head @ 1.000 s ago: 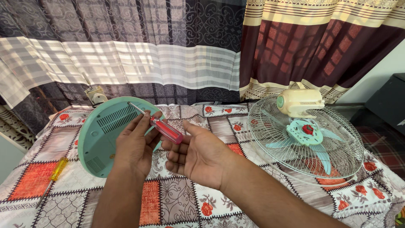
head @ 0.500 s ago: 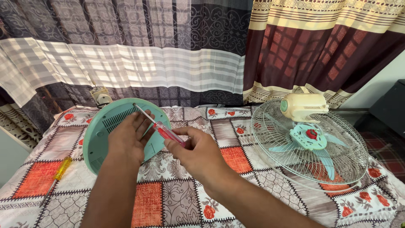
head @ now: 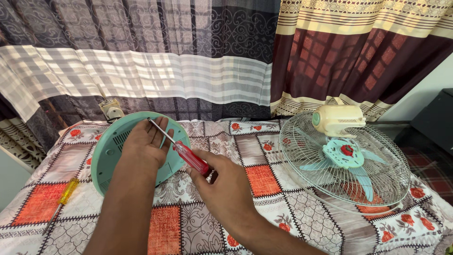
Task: The person uses a red-handled screwdriver to loosen and remove screws from the back cover of a light green electric fan. The fan is placed on a patterned tablecloth, and the person works methodically to detach the cover.
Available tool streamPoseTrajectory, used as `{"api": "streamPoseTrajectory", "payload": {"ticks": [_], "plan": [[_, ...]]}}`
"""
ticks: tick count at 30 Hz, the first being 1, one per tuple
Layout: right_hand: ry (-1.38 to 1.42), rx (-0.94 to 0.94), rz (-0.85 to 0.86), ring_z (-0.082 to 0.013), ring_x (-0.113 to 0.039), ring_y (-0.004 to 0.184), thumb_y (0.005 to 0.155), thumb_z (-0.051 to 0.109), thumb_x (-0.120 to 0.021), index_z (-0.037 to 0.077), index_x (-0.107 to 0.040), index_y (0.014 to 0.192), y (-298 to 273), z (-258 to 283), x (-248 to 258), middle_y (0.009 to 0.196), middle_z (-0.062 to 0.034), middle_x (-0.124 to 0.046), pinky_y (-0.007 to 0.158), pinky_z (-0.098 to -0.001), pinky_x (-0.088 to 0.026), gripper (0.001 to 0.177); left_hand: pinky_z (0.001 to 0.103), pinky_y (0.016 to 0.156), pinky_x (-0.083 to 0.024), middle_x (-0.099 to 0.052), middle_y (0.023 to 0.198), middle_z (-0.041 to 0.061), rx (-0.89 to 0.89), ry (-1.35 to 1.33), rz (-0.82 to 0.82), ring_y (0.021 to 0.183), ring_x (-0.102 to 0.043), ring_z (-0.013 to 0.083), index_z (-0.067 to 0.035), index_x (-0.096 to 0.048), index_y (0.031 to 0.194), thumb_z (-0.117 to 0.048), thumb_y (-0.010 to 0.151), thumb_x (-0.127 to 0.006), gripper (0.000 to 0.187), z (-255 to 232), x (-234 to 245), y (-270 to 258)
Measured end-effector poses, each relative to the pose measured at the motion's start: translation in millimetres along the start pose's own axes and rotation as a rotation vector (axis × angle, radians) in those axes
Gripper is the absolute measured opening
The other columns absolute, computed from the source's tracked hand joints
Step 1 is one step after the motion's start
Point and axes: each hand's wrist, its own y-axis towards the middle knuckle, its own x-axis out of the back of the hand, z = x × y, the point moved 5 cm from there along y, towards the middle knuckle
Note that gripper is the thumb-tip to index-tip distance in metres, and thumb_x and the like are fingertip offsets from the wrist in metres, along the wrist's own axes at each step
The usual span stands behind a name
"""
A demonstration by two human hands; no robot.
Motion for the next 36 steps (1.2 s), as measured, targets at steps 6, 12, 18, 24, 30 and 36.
{"api": "streamPoseTrajectory", "payload": {"ticks": [6,12,18,24,30,36], "plan": [[0.07,0.044,-0.05,-0.0134,-0.063,0.06,0.086,0.023,-0.076,0.014,-0.07,0.129,-8.1,4.4,1.6,0.096,-0.0076,-0.075,0.06,-0.0298,-0.055,0.045,0.038,0.093,-0.062,-0.076,0.113,0.006,0.001,-0.023,0.059,0.1,-0.076,0.0161,-0.005,-0.064,0.112,-0.024,0.106,-0.049,0.025,3.0,0.8,3.9],[0.114,-0.107,0.014,-0.0108,-0.06,0.058,0.087,0.023,-0.072,0.013,-0.068,0.132,-17.9,-4.4,1.0,0.083,-0.0052,-0.074,0.054,-0.0301,-0.052,0.046,0.038,0.099,-0.06,-0.075,0.117,0.006,-0.02,0.036,0.09,0.109,-0.074,0.0186,-0.006,-0.06,0.114,-0.022,0.105,-0.051,0.02,9.1,5.7,-0.7],[0.058,-0.324,0.125,-0.0134,-0.064,0.056,0.088,0.027,-0.072,0.017,-0.063,0.14,-34.3,-42.8,-10.4,0.075,-0.0054,-0.072,0.054,-0.032,-0.052,0.054,0.041,0.1,-0.058,-0.072,0.119,0.01,-0.024,0.104,0.172,0.113,-0.071,0.0243,-0.008,-0.058,0.115,-0.022,0.104,-0.053,0.019,25.4,18.2,-16.1],[0.017,-0.286,0.221,-0.0161,-0.07,0.063,0.087,0.026,-0.073,0.009,-0.068,0.122,-44.3,-90.6,-30.8,0.08,-0.0083,-0.077,0.062,-0.0324,-0.055,0.039,0.044,0.097,-0.06,-0.072,0.119,0.017,-0.135,0.247,0.234,0.113,-0.071,0.0316,0.0,-0.058,0.123,-0.016,0.099,-0.059,0.03,49.3,25.3,-41.0],[0.039,-0.357,0.301,-0.0179,-0.072,0.07,0.087,0.027,-0.071,0.014,-0.067,0.12,-42.6,-126.0,-45.1,0.093,-0.0065,-0.079,0.065,-0.035,-0.057,0.036,0.036,0.1,-0.059,-0.073,0.122,0.02,-0.273,0.34,0.434,0.117,-0.07,0.027,0.002,-0.053,0.134,-0.004,0.094,-0.061,0.041,68.0,20.3,-72.5],[-0.015,-0.347,0.364,-0.0157,-0.072,0.078,0.088,0.025,-0.072,0.014,-0.066,0.12,-38.8,-132.8,-48.2,0.099,-0.0063,-0.078,0.073,-0.0333,-0.056,0.035,0.029,0.099,-0.055,-0.076,0.123,0.013,-0.314,0.555,0.422,0.117,-0.07,0.0155,-0.008,-0.053,0.141,-0.007,0.097,-0.056,0.043,71.9,20.4,-107.2]]}}
